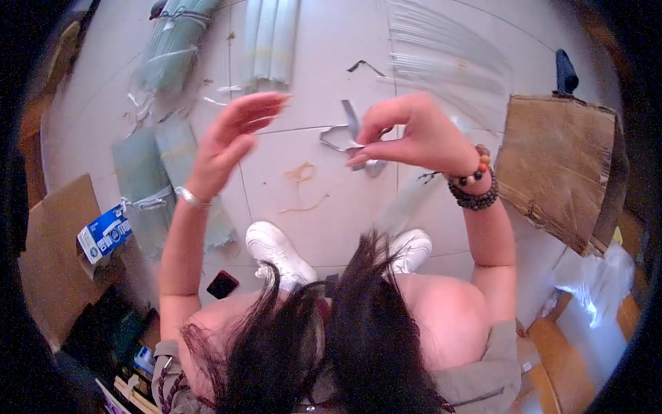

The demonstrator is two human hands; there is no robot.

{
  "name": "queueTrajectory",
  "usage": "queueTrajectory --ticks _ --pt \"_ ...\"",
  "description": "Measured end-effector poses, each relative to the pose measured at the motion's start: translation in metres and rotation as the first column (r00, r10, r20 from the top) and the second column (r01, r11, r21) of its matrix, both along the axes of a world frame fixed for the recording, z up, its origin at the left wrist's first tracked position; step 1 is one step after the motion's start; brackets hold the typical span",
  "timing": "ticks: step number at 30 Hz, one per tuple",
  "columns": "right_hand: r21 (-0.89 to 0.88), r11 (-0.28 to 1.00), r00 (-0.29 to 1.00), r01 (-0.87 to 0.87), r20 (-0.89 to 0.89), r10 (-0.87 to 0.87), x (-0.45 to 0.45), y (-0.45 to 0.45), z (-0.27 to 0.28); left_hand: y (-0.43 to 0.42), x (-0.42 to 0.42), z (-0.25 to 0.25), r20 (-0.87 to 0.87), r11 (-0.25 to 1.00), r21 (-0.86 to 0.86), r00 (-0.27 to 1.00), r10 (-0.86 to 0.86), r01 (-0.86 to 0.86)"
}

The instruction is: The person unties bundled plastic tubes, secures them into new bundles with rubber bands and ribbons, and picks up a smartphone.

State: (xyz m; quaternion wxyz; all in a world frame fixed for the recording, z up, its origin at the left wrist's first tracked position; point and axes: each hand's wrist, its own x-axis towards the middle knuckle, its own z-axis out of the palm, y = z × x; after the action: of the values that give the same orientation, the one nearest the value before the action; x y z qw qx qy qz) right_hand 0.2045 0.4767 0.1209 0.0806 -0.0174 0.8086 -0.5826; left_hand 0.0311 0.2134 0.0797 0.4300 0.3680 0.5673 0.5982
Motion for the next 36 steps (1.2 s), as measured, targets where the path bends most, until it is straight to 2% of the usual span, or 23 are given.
queueTrajectory --ticks 2,5,7,9,10,12,13,15,16,17,18,19,20,22,23,24,25,26,28,29,31,34,36 --pt "-0.009 1.000 1.000 0.001 -0.022 -0.001 -0.012 -0.016 0.004 0.021 0.017 0.008 -0.109 0.997 0.025 0.992 -0.067 0.070" --pt "0.025 0.995 0.982 0.097 -0.163 -0.091 -0.018 -0.026 0.020 0.028 0.026 0.021 -0.280 0.986 -0.134 0.951 -0.130 0.095" --pt "0.075 0.984 0.978 0.160 -0.145 -0.148 -0.015 -0.015 0.025 0.023 0.022 0.007 -0.401 0.976 -0.203 0.903 -0.155 0.077" --pt "0.129 0.966 0.973 0.222 -0.094 -0.211 -0.001 0.008 0.017 0.008 0.010 -0.003 -0.186 0.972 -0.188 0.977 0.106 -0.141" --pt "0.167 0.954 0.968 0.248 0.008 -0.252 0.005 0.016 0.024 0.001 0.004 -0.008 -0.087 0.965 -0.115 0.970 0.226 -0.235" --pt "0.261 0.931 0.967 0.254 -0.056 -0.248 0.019 0.034 0.015 -0.024 -0.014 -0.003 -0.180 0.917 -0.283 0.954 0.238 -0.282" --pt "0.299 0.910 0.955 0.288 -0.016 -0.297 0.025 0.040 0.011 -0.039 -0.025 -0.002 -0.227 0.884 -0.344 0.942 0.247 -0.315" --pt "0.377 0.861 0.918 0.341 0.061 -0.391 0.037 0.050 0.002 -0.077 -0.047 -0.008 -0.197 0.835 -0.414 0.931 0.307 -0.362" --pt "0.409 0.856 0.914 0.317 0.108 -0.391 0.044 0.060 -0.009 -0.097 -0.049 -0.012 -0.064 0.743 -0.455 0.850 0.523 -0.492" --pt "0.440 0.850 0.908 0.291 0.152 -0.390 0.051 0.072 -0.024 -0.128 -0.066 -0.024 0.085 0.801 -0.400 0.853 0.515 -0.444" --pt "0.467 0.844 0.900 0.264 0.196 -0.390 0.054 0.078 -0.035 -0.148 -0.075 -0.029 0.313 0.864 -0.279 0.811 0.494 -0.419" --pt "0.474 0.845 0.801 0.248 0.389 -0.454 0.052 0.078 -0.041 -0.162 -0.080 -0.034 0.449 0.911 -0.188 0.793 0.412 -0.367" --pt "0.406 0.886 0.793 0.225 0.452 -0.409 0.050 0.076 -0.048 -0.173 -0.081 -0.041 0.569 0.942 -0.087 0.760 0.314 -0.324" --pt "0.259 0.948 0.765 0.187 0.566 -0.306 0.045 0.070 -0.067 -0.178 -0.070 -0.066 0.760 0.837 -0.201 0.458 0.461 -0.509" --pt "0.314 0.944 0.796 0.099 0.545 -0.265 0.043 0.066 -0.086 -0.181 -0.064 -0.081 0.820 0.771 -0.278 0.277 0.501 -0.573" --pt "0.371 0.929 0.821 0.012 0.527 -0.221 0.041 0.063 -0.111 -0.183 -0.065 -0.100 0.875 0.895 -0.201 0.339 0.346 -0.398" --pt "0.431 0.899 0.842 -0.072 0.510 -0.177 0.040 0.062 -0.131 -0.174 -0.055 -0.115 0.457 0.787 -0.489 0.657 0.599 -0.377" --pt "0.484 0.867 0.845 -0.121 0.509 -0.166 0.043 0.067 -0.145 -0.165 -0.046 -0.126 -0.106 0.560 -0.680 0.818 0.565 -0.474" --pt "0.520 0.854 0.841 -0.018 0.470 -0.268 0.050 0.075 -0.170 -0.167 -0.042 -0.143 -0.254 0.614 -0.599 0.849 0.463 -0.514" --pt "0.563 0.825 0.865 0.057 0.384 -0.322 0.054 0.080 -0.176 -0.169 -0.042 -0.148 -0.331 0.643 -0.555 0.849 0.411 -0.528" --pt "0.621 0.754 0.888 0.212 0.200 -0.415 0.058 0.085 -0.180 -0.164 -0.044 -0.133 -0.344 0.605 -0.609 0.859 0.381 -0.512" --pt "0.563 0.750 0.859 0.347 0.129 -0.495 0.057 0.094 -0.185 -0.165 -0.047 -0.127 -0.348 0.540 -0.674 0.861 0.370 -0.504" --pt "0.597 0.724 0.822 0.347 0.177 -0.541 0.054 0.094 -0.178 -0.166 -0.049 -0.127 -0.345 0.519 -0.685 0.855 0.387 -0.512"
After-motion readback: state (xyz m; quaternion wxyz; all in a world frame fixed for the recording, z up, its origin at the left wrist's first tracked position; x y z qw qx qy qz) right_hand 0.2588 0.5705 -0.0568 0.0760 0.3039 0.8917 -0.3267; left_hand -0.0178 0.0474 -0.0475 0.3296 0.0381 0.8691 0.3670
